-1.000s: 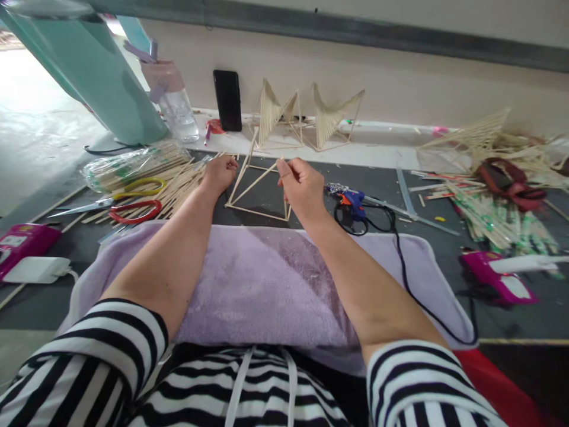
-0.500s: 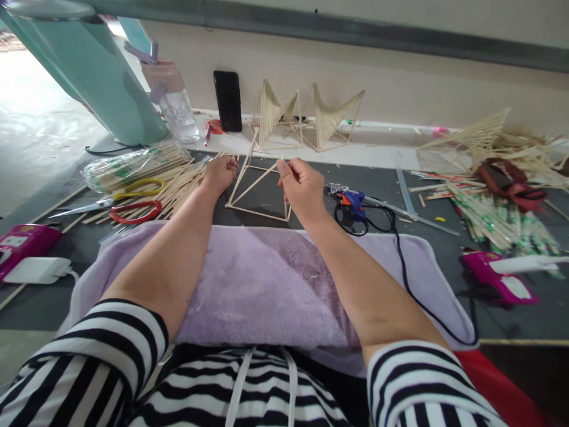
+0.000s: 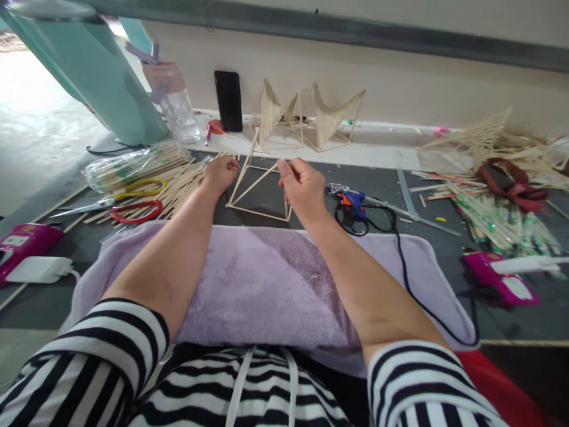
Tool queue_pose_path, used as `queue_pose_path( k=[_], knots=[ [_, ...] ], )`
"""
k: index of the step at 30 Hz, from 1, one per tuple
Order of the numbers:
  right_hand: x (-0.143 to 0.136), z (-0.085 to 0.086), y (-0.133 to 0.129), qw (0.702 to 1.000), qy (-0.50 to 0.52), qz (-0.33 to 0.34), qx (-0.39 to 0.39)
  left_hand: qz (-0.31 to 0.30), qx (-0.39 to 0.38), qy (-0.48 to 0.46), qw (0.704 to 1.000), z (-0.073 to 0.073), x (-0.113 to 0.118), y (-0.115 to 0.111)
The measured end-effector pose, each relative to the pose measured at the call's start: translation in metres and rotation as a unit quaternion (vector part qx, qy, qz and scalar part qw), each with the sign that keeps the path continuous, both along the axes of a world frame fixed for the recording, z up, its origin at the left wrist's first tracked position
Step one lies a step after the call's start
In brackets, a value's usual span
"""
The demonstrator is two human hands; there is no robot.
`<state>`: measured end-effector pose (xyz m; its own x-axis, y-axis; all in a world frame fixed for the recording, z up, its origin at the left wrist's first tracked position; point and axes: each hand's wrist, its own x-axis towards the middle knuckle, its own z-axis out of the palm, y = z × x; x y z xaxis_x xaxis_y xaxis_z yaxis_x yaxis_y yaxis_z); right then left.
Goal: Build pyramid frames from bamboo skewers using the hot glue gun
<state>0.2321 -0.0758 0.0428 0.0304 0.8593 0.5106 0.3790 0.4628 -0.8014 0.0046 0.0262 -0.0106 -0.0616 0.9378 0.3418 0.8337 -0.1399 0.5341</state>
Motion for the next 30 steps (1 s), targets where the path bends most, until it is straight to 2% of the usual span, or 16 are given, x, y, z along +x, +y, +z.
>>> queue_pose_path(
  k=[19,30],
  knots=[
    [-0.001,-0.0014,0.0004,1.0,0.001,-0.002,0.002,0.026,0.003,-0.012,1.0,0.0043,0.0029,-0.0051],
    [-0.0004,-0.0006,-0.0004,1.0,-0.001,-0.001,-0.002,0.011,-0.017,-0.016,1.0,0.0033,0.0017,-0.0023]
  ],
)
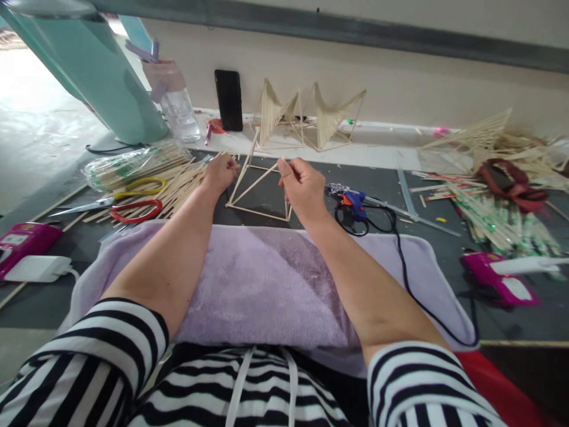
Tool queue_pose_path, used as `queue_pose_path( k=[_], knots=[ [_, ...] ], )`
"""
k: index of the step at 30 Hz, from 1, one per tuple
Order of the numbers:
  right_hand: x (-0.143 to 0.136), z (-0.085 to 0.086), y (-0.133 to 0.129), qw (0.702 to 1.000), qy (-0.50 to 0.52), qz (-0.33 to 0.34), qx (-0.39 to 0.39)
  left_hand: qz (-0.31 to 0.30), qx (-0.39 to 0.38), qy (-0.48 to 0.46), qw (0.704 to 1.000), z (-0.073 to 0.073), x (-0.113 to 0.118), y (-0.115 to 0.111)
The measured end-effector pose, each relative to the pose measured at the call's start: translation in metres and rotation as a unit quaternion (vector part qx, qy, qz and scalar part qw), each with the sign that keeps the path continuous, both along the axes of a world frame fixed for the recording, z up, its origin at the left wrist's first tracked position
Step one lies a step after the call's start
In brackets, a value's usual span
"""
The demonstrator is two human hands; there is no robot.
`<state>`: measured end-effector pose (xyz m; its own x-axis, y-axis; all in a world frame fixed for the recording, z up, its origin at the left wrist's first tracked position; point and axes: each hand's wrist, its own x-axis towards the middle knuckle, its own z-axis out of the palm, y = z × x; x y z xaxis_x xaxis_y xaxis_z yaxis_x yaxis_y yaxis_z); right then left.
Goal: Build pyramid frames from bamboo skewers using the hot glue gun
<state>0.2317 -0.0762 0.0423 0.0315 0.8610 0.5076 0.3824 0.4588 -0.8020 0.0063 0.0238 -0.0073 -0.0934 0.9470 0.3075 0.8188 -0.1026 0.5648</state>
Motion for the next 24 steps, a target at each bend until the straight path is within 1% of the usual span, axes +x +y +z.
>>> queue_pose_path(
  k=[6,24],
  knots=[
    [0.0001,0.0006,-0.0001,1.0,0.0,0.002,0.002,-0.003,-0.006,0.019,1.0,0.0051,0.0019,-0.0057],
    [0.0,-0.0006,0.0004,1.0,-0.004,-0.004,0.005,-0.018,0.01,0.008,1.0,0.0018,0.0,-0.0026]
  ],
)
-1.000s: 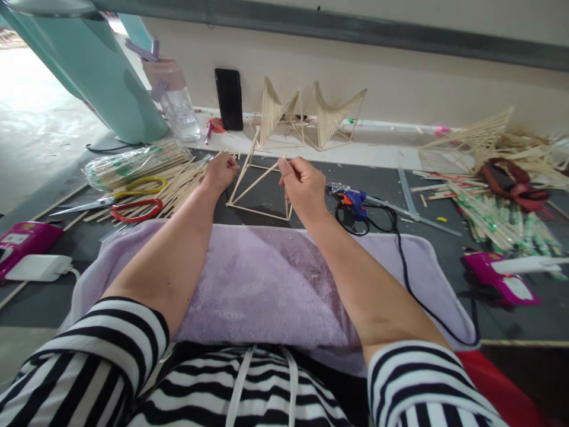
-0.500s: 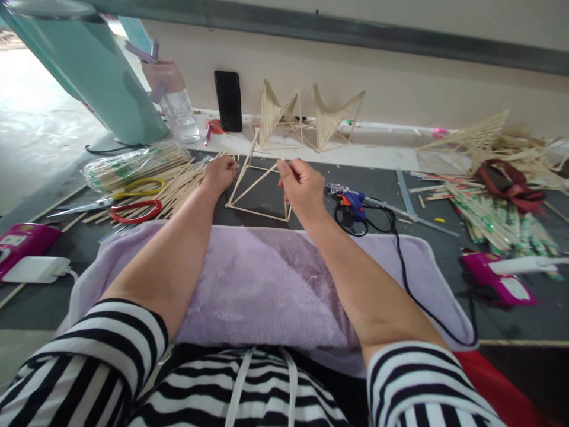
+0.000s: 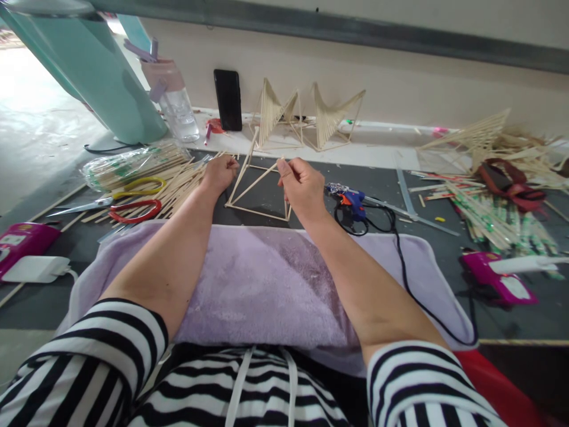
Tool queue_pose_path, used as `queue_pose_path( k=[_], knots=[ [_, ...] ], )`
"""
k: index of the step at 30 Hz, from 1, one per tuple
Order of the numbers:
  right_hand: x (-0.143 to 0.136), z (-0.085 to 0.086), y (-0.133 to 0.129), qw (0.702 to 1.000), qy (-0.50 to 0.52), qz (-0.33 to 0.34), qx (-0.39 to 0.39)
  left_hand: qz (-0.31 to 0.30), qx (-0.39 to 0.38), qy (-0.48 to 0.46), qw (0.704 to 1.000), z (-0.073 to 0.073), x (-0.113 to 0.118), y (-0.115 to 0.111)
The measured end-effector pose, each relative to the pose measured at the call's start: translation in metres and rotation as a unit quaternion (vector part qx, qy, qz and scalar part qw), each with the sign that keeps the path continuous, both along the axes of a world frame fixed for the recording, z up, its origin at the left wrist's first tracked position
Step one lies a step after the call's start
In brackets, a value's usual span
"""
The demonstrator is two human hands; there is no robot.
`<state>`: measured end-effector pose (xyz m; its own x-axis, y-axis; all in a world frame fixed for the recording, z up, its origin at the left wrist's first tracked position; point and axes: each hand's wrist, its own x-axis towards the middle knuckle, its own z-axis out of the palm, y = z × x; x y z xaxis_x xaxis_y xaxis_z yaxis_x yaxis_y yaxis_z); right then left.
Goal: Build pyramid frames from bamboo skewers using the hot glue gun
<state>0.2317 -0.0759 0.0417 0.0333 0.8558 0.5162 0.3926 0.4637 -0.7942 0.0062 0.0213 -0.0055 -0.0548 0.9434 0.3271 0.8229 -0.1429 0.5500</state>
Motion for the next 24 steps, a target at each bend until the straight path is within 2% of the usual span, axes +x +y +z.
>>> queue_pose_path(
  k=[24],
  knots=[
    [-0.0003,-0.0008,0.0008,1.0,0.01,0.004,0.0,0.001,0.004,0.012,1.0,0.0001,0.0003,-0.0015]
  ],
)
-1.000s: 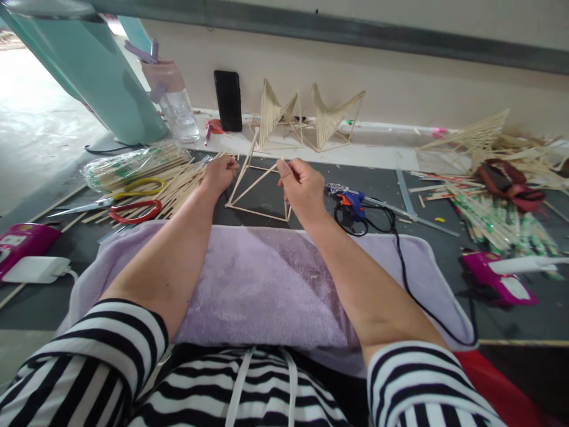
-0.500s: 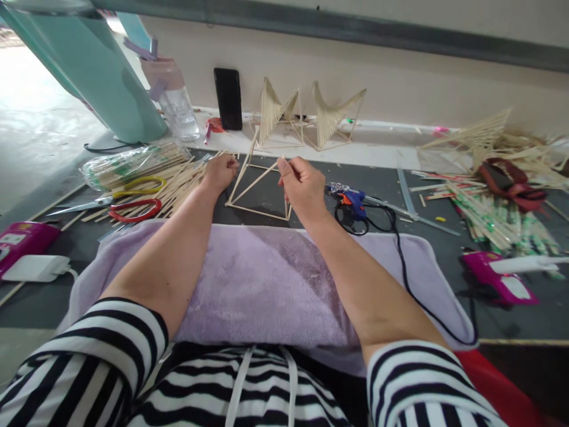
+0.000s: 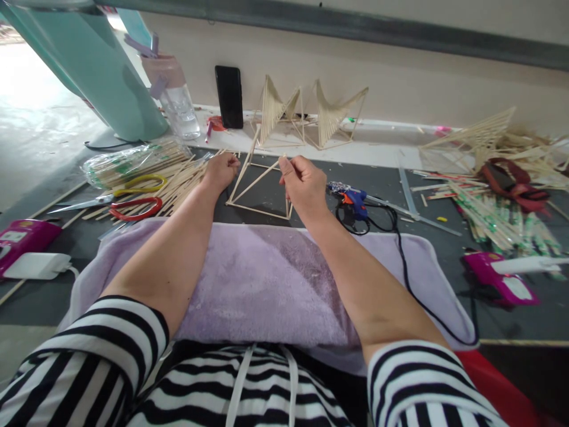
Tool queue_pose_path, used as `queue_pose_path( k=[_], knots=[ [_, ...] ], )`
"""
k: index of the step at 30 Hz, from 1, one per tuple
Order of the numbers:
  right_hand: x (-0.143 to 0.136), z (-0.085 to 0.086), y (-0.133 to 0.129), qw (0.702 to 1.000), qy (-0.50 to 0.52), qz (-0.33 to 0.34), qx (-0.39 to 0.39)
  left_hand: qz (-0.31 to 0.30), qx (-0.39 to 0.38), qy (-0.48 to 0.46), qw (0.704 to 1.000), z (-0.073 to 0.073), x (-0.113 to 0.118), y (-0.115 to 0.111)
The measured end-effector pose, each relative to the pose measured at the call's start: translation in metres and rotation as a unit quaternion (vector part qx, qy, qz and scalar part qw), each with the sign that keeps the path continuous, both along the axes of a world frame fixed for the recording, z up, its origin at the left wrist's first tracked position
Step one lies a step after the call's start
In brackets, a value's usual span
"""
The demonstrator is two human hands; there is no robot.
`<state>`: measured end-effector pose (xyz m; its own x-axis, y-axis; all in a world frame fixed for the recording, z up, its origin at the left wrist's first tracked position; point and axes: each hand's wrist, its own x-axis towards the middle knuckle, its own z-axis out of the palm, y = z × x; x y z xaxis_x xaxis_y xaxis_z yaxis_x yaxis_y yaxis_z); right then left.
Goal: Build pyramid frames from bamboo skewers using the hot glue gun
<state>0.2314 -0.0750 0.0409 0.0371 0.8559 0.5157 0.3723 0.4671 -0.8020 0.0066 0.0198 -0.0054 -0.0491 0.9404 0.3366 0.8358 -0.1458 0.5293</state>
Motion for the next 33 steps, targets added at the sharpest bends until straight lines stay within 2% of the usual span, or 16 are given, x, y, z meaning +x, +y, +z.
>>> queue_pose_path(
  k=[8,33],
  knots=[
    [0.0004,-0.0021,0.0021,1.0,0.0,-0.004,0.005,-0.001,0.009,-0.006,1.0,-0.0037,-0.001,0.0037],
    [0.0007,-0.0001,0.0005,1.0,-0.006,0.005,0.014,-0.004,-0.006,-0.001,1.0,0.0005,-0.0003,0.001]
  ],
)
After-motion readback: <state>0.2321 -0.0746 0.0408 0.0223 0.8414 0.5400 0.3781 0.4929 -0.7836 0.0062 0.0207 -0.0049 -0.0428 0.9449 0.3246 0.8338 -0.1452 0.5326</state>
